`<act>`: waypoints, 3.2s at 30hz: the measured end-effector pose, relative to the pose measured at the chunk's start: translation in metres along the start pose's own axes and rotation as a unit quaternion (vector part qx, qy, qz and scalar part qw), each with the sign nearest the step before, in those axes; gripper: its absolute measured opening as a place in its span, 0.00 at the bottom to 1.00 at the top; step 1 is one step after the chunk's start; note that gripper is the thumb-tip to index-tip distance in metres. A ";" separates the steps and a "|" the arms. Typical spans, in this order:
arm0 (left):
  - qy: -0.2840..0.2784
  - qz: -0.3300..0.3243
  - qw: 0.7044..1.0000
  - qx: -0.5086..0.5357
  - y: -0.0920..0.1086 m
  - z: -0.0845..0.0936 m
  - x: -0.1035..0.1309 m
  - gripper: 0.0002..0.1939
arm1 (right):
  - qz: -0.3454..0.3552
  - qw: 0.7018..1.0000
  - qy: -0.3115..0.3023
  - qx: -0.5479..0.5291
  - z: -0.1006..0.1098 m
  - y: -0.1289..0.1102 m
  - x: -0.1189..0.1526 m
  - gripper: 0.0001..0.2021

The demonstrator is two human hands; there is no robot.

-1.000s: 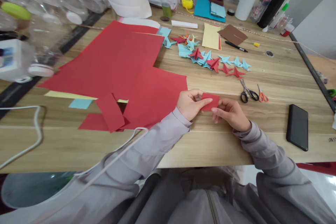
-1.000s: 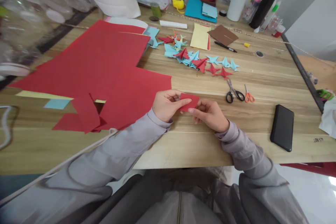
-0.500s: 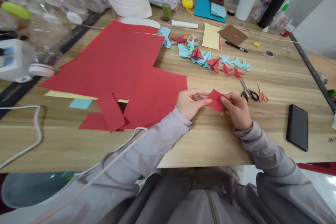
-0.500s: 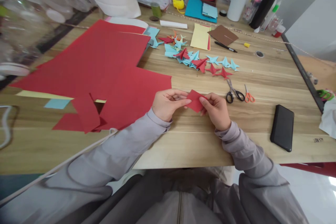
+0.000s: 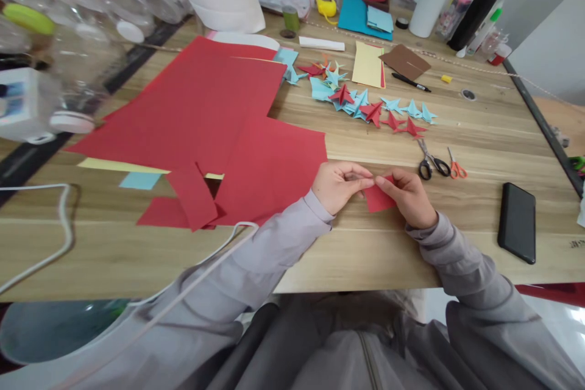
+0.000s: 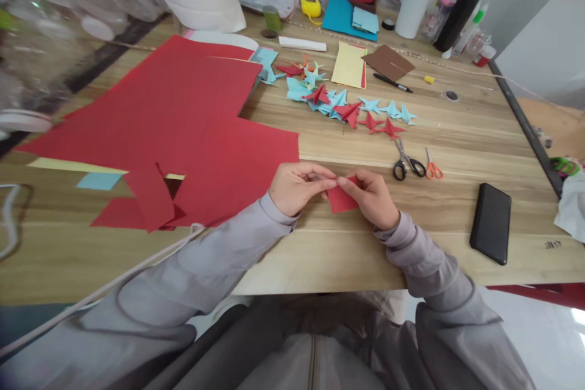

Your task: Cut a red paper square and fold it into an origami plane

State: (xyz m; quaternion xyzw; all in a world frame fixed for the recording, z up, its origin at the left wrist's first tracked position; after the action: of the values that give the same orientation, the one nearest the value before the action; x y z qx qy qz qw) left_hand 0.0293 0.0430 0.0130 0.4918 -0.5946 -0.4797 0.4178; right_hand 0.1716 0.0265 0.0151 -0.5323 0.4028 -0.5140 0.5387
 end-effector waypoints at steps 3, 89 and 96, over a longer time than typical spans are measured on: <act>-0.006 0.012 1.000 0.000 -0.001 -0.001 0.001 0.14 | 0.002 1.000 0.003 -0.002 0.001 0.002 0.000 0.19; -0.079 0.007 0.990 0.118 -0.021 -0.004 -0.008 0.35 | 0.017 0.991 -0.031 -0.130 -0.001 0.006 -0.001 0.16; -0.104 0.014 0.981 0.161 -0.022 -0.005 -0.007 0.34 | 0.005 0.990 -0.032 -0.135 0.000 0.006 -0.001 0.16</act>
State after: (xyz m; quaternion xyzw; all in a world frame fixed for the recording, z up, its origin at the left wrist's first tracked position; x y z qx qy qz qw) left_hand 0.0391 0.0475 -0.0075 0.4917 -0.7107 -0.4208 0.2758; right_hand 0.1726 0.0273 0.0087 -0.6141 0.4541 -0.4347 0.4772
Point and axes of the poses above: each hand's wrist, its own x-axis away from the middle knuckle, its own z-axis out of the back of the hand, y = z × x, the point moved 5 cm from there along -x, towards the middle knuckle, and after that the axes turned 3 degrees about -z, right-handed, at the moved point
